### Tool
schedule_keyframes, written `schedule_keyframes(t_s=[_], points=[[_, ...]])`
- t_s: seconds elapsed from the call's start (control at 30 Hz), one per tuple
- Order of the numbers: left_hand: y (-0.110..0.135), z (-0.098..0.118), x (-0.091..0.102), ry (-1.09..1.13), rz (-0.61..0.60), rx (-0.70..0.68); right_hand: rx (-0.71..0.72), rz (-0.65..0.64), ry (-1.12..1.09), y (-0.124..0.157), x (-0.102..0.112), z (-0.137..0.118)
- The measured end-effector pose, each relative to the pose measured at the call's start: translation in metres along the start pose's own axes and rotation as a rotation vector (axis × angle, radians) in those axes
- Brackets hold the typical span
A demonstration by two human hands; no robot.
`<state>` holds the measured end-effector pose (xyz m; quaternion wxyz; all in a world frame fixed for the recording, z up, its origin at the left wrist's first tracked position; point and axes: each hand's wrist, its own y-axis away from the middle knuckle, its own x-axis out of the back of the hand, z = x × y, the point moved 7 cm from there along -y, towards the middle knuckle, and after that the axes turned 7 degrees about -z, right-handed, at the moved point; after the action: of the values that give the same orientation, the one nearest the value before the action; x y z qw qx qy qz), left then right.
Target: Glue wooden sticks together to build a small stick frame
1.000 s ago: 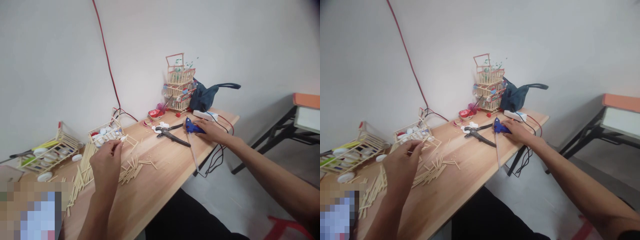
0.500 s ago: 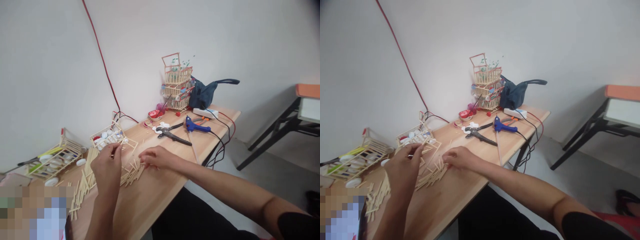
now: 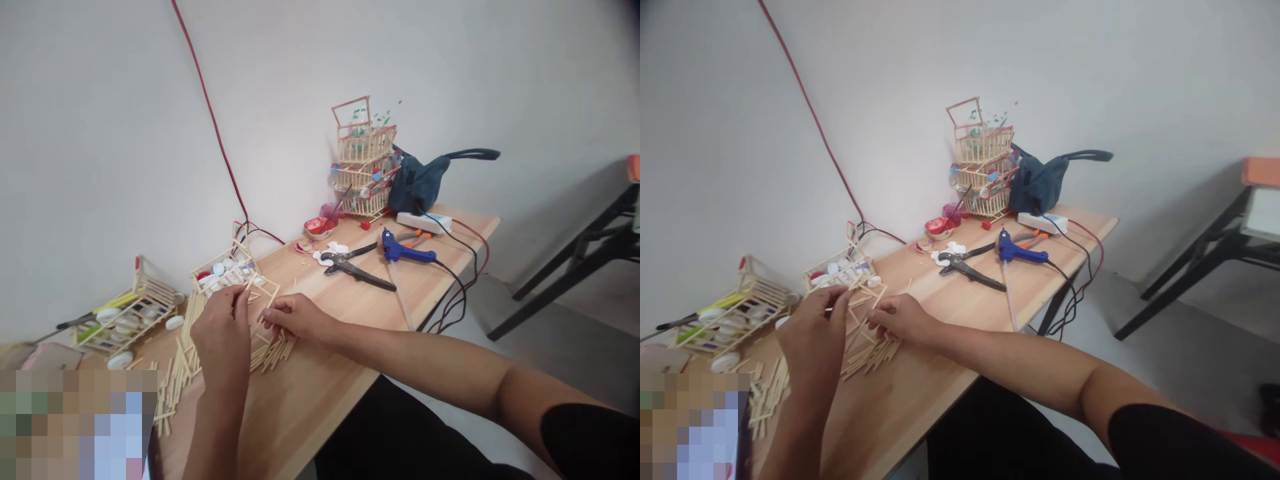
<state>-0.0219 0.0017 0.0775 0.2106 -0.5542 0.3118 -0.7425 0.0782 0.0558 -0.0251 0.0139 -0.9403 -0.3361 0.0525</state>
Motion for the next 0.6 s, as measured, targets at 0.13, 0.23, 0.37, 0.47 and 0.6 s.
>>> schedule_keyframes(t_s=[0.13,0.23,0.37,0.47,0.6], points=[[0.001,0.01,0.008,-0.011,0.069,-0.026,0.023,0.03,0.018,-0.003,0.007,0.006],[0.002,0.013,0.006,0.09,0.034,0.035,0.045,0.052,0.038,-0.002,0.012,0.005],[0.006,0.0,-0.014,0.234,-0.144,0.268,0.088,0.066,0.021,0.003,0.013,-0.008],[0.009,-0.018,-0.025,0.345,-0.217,0.455,0.106,0.094,0.033,0.009,0.013,-0.017],[0.012,-0.033,-0.043,0.661,-0.292,0.548,0.136,0.114,0.084,0.012,0.014,-0.022]])
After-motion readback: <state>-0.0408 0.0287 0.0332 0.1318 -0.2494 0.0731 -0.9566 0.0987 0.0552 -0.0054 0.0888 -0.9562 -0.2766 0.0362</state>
